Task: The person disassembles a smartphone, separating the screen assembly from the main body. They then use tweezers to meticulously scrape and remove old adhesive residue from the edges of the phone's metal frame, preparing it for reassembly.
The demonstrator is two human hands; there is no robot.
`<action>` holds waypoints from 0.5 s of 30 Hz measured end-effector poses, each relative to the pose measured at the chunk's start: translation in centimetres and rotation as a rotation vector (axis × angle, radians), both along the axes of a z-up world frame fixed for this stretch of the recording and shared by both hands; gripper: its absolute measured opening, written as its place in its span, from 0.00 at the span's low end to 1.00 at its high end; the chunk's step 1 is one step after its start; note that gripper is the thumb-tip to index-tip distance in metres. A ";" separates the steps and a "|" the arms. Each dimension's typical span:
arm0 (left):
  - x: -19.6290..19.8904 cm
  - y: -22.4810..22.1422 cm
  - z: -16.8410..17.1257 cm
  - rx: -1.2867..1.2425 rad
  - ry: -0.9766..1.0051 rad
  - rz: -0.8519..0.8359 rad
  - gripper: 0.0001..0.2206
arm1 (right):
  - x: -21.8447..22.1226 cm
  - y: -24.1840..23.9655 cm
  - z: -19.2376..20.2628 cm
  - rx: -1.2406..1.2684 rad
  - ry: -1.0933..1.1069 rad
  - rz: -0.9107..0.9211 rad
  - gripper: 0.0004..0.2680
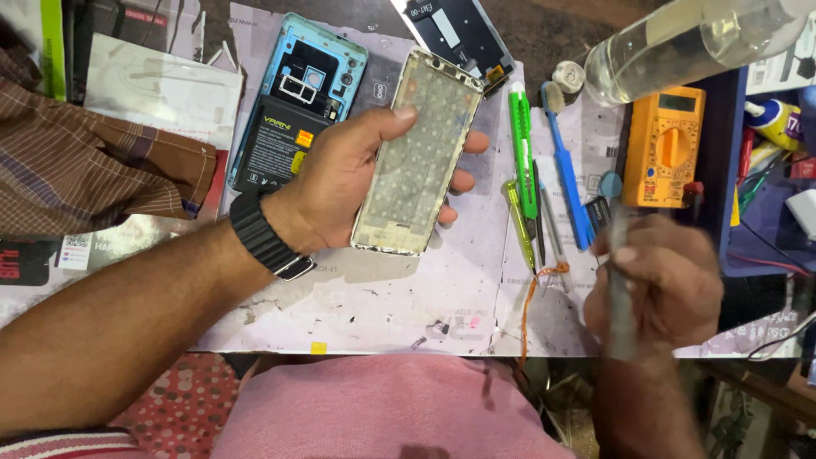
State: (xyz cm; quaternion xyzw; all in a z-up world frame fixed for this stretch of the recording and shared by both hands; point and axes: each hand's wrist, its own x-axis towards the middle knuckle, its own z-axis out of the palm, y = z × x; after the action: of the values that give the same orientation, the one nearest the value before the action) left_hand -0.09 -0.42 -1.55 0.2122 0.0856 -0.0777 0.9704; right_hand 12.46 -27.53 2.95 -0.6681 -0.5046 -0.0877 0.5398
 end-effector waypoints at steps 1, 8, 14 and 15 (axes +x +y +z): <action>0.0 0.2 0.1 0.062 -0.001 0.008 0.24 | -0.4 0.8 -0.5 0.096 0.104 0.059 0.12; 0.4 0.6 0.6 0.277 0.045 0.006 0.27 | -2.6 1.7 -1.3 0.109 0.810 0.257 0.10; 0.9 0.8 1.2 0.292 0.063 -0.052 0.30 | -1.6 1.4 -2.1 0.003 0.833 0.283 0.08; 0.8 0.8 1.1 0.295 0.065 -0.060 0.30 | -1.4 1.5 -2.2 0.016 0.818 0.304 0.07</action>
State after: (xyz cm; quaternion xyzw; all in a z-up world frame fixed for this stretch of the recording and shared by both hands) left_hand 0.75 0.41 -0.46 0.3521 0.1209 -0.1002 0.9227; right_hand 11.05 -26.06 0.73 -0.5618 -0.3412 0.2609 0.7070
